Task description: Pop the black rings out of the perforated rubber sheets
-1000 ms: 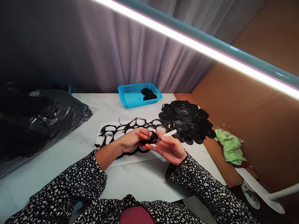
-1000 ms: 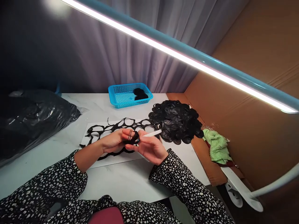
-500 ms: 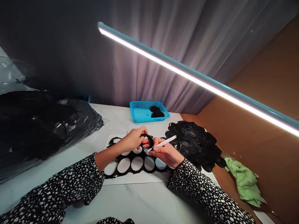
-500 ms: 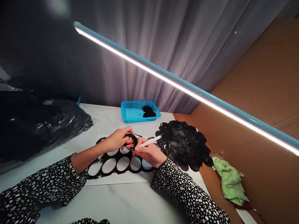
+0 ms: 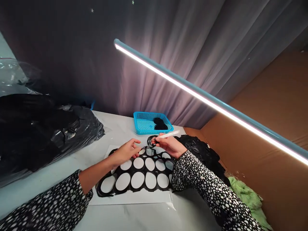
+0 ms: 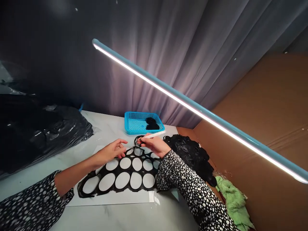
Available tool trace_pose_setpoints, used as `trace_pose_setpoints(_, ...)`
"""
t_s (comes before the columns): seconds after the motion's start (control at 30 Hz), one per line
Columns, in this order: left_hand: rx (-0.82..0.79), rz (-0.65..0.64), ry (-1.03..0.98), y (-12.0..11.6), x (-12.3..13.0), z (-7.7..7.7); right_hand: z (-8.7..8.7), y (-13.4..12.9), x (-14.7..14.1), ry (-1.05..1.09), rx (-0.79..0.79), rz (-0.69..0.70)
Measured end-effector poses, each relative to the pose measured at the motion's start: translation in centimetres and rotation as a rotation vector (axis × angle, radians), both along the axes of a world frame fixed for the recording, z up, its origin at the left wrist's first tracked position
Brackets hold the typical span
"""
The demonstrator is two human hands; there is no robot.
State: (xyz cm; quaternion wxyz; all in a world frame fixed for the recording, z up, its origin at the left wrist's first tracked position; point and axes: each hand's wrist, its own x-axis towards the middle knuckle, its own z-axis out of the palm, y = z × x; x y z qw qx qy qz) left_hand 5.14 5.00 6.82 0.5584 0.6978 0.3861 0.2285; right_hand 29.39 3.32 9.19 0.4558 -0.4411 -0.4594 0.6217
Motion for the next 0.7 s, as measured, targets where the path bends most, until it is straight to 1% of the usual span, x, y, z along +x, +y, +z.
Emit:
trace_pose_setpoints(0.03,0.074,0.026,0.027,-0.6,-0.4,-0.4,0.2,1.6,1.2,-0.133,0.067,-0.058)
trace_pose_setpoints(0.07,0.169,0.023,0.063,-1.3,-0.8,-0.8,0.4,3.3,2.4,-0.288,0.139,-0.132)
trace_pose_setpoints(0.13,0.366,-0.061,0.125,-3.0,-1.2,-1.5,0.4,6.7,4.7,-0.668,0.239,-0.258)
trace_pose_setpoints(0.2,0.493,-0.147,0.155,-4.6,-1.5,-2.1,-0.1,9.6,6.6,-0.856,0.254,-0.307)
trace_pose_setpoints(0.23,0.534,-0.167,0.169,-5.2,-1.6,-2.5,-0.5,10.6,7.2,-0.908,0.248,-0.310)
trace_pose_setpoints(0.33,0.637,-0.171,0.206,-5.9,-2.0,-3.3,-1.7,12.5,8.5,-1.006,0.223,-0.283)
trace_pose_setpoints(0.43,0.740,-0.121,0.254,-5.4,-2.3,-3.7,-2.7,12.8,9.2,-1.055,0.193,-0.254)
trace_pose_setpoints(0.53,0.837,-0.055,0.362,-4.3,-2.3,-4.1,-3.1,12.6,9.5,-1.050,0.170,-0.241)
trace_pose_setpoints(0.63,0.845,-0.053,0.452,-3.4,-2.0,-4.5,-3.3,12.6,9.7,-1.034,0.141,-0.259)
trace_pose_setpoints(0.7,0.812,-0.086,0.451,-3.1,-1.8,-4.7,-3.0,12.6,9.7,-1.028,0.123,-0.292)
